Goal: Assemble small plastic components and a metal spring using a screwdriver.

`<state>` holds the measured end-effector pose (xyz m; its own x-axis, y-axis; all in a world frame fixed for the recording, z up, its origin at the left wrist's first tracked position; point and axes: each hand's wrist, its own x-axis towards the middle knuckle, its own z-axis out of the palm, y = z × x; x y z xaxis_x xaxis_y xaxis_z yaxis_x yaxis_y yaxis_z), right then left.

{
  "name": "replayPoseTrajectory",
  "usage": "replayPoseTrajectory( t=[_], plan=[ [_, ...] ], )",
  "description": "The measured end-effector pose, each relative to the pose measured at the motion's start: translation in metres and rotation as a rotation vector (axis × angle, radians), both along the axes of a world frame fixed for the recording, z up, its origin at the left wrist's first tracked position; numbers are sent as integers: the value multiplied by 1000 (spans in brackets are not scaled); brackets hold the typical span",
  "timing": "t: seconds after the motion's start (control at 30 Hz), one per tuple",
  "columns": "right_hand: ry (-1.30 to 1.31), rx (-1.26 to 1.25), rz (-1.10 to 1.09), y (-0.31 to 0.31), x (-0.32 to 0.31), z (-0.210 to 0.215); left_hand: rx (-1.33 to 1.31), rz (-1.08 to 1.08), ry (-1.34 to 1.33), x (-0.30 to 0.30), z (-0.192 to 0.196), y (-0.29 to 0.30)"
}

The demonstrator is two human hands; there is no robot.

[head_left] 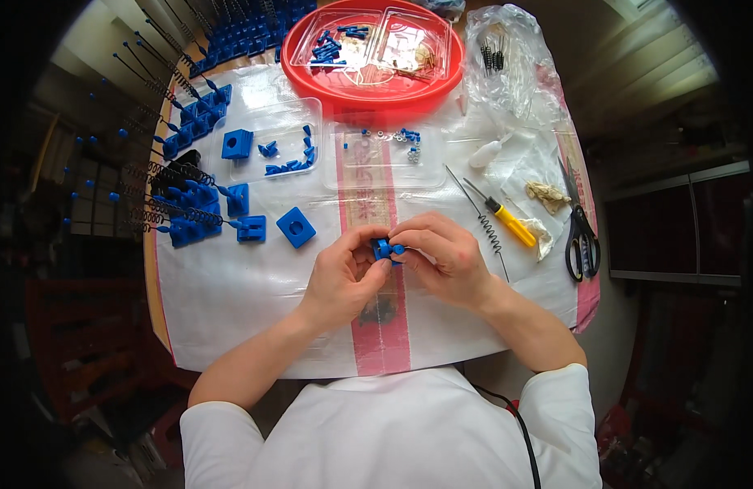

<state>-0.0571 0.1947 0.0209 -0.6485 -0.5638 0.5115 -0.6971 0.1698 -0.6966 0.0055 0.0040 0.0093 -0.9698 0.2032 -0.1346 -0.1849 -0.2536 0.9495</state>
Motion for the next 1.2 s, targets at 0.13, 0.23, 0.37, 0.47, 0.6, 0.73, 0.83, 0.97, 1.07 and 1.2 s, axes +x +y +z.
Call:
replayPoseTrajectory(
  t=[0.13,0.23,0.37,0.47,0.6,0.73,0.83,0.97,1.07,1.2],
  plan=[
    [-4,27,-4,-2,1,-1,-8,10,-43,1,2,0],
    [-13,33,-10,-2,2,-1,-13,5,-49,1,2,1],
    [-20,48,-19,-1,3,-1,-30,-6,-47,2,2,0],
    [-28,54,-25,-2,3,-1,-45,-14,-45,2,1,0],
    [-65,63,-31,-1,5,1,-55,-20,-43,1,-1,0],
    [-70,19,-44,-1,3,2,91,-32,-119,-4,4,-8],
    [-65,-17,-94,-4,5,7,194,-42,-242,-10,3,-21],
    [-47,-5,-85,0,1,2,183,-23,-201,-11,1,-19],
    [-31,-13,-76,-1,1,1,156,-28,-101,-9,-1,-15],
    [-20,-26,-62,-4,2,0,140,-26,-78,-7,0,-11]
  ],
)
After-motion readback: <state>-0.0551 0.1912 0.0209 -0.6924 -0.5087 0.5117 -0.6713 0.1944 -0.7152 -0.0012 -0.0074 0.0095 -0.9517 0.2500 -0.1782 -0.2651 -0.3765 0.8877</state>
